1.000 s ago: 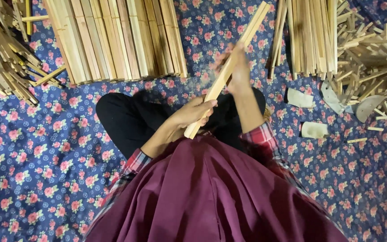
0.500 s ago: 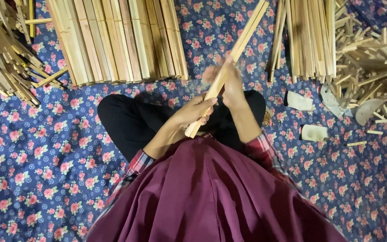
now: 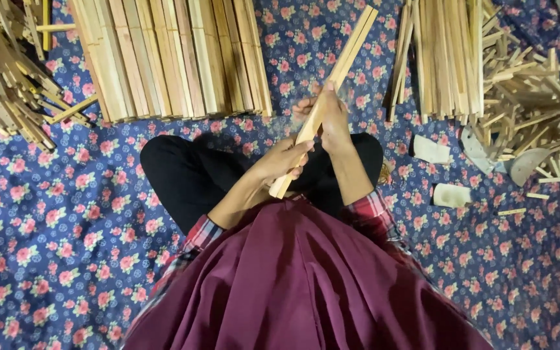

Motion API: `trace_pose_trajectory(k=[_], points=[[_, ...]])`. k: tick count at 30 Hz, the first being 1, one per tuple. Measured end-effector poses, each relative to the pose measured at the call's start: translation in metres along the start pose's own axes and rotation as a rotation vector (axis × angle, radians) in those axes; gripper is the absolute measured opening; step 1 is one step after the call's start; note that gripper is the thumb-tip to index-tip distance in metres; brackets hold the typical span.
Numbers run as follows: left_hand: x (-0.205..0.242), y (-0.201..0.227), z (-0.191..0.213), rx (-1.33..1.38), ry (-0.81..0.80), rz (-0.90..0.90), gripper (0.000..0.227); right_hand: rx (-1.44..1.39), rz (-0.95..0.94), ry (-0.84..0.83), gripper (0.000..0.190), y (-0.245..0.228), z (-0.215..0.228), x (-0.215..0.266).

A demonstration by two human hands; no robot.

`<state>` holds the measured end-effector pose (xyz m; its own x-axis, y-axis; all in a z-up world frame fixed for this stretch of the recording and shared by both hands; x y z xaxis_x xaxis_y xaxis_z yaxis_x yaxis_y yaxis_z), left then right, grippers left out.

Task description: Sorting and stacking thin wooden sticks on a floral sheet

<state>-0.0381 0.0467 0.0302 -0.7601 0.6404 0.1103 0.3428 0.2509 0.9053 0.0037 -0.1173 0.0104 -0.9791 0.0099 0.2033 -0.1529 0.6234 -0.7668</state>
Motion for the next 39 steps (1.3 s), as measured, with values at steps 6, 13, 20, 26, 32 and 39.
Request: trace_pose_trajectory(k=[6,13,20,26,32,39], points=[[-0.002,-0.006,0.0,0.041,0.005,0.012,0.033,0.021,-0.185,0.175,0.056,-0.001,-0.019,0.015],[-0.004,-0.026,-0.006,0.032,0.069,0.011,0.032,0.105,-0.241,0.217,0.065,0.005,-0.008,0.021],[-0.017,-0.111,-0.012,-0.003,0.123,-0.067,0.044,0.246,-0.242,0.238,0.062,0.035,0.068,0.033],[-0.038,-0.124,0.001,0.028,0.35,-0.19,0.033,0.587,-0.324,0.288,0.055,0.067,0.084,0.056],[-0.033,-0.085,0.045,-0.108,0.488,-0.078,0.078,0.819,-0.215,0.094,0.07,0.066,0.019,0.046],[-0.097,-0.056,0.158,-0.855,0.556,-0.198,0.064,0.636,-0.17,0.084,0.061,0.142,0.003,-0.098]])
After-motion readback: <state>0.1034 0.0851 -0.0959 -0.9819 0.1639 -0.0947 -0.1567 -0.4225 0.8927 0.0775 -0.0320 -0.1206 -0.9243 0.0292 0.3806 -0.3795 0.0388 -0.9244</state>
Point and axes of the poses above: each hand's wrist, its own x-axis away from the middle knuckle, its own z-axis out of the back of the hand, y = z × x, the point moved 3 cm from there along -x, towards the middle knuckle, and after that the axes turned 14 degrees about -z, right-handed, at the moved point
